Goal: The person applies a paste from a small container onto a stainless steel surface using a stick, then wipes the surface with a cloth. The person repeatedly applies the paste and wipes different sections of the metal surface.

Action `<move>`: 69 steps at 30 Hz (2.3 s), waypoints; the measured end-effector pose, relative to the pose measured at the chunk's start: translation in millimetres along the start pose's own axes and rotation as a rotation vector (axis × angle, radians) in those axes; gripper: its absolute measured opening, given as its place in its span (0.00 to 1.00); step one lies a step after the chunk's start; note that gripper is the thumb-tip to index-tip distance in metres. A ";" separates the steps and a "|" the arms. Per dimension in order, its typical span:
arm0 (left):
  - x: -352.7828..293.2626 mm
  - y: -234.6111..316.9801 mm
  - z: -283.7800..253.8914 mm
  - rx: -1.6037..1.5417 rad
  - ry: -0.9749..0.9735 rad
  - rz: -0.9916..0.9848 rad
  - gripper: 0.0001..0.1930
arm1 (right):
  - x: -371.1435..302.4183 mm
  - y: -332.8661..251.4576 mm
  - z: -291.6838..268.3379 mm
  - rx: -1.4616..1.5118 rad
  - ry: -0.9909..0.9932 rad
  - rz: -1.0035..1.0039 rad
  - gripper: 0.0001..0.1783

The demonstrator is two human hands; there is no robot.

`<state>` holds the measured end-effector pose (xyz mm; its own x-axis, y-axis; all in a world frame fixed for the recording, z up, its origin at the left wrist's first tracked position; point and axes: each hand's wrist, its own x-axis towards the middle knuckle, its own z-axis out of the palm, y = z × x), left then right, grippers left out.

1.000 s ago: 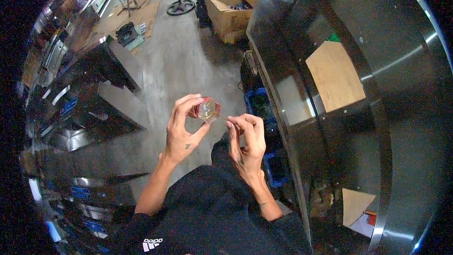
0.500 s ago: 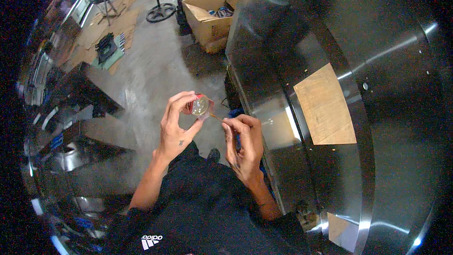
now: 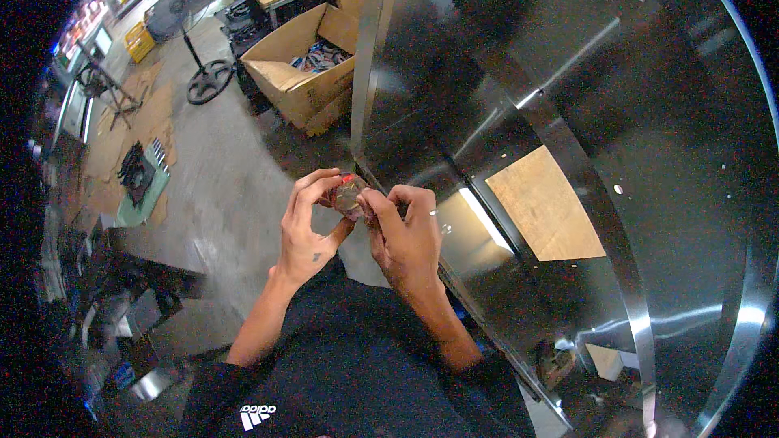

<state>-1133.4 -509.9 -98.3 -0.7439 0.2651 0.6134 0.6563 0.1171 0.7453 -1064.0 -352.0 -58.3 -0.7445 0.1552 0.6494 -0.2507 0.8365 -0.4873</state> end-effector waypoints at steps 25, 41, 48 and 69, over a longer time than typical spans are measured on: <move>102.6 -68.5 -2.5 -0.166 -0.135 0.064 0.37 | 69.0 6.9 51.6 -0.110 0.119 0.139 0.12; 95.5 -72.1 38.7 -0.094 -0.015 -0.150 0.34 | 173.6 148.2 21.3 -0.384 0.503 -0.209 0.10; 53.0 -70.3 43.0 -0.104 -0.038 -0.254 0.35 | 240.5 222.7 43.5 -0.432 0.409 -0.280 0.12; 33.0 -69.1 42.5 -0.087 -0.092 -0.331 0.36 | 247.2 231.5 47.1 -0.505 0.334 -0.251 0.16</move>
<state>-1198.0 -468.5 -140.7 -0.8974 0.3123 0.3118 0.3656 0.1304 0.9216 -1335.3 -144.7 -38.1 -0.4483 0.0102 0.8938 -0.0093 0.9998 -0.0160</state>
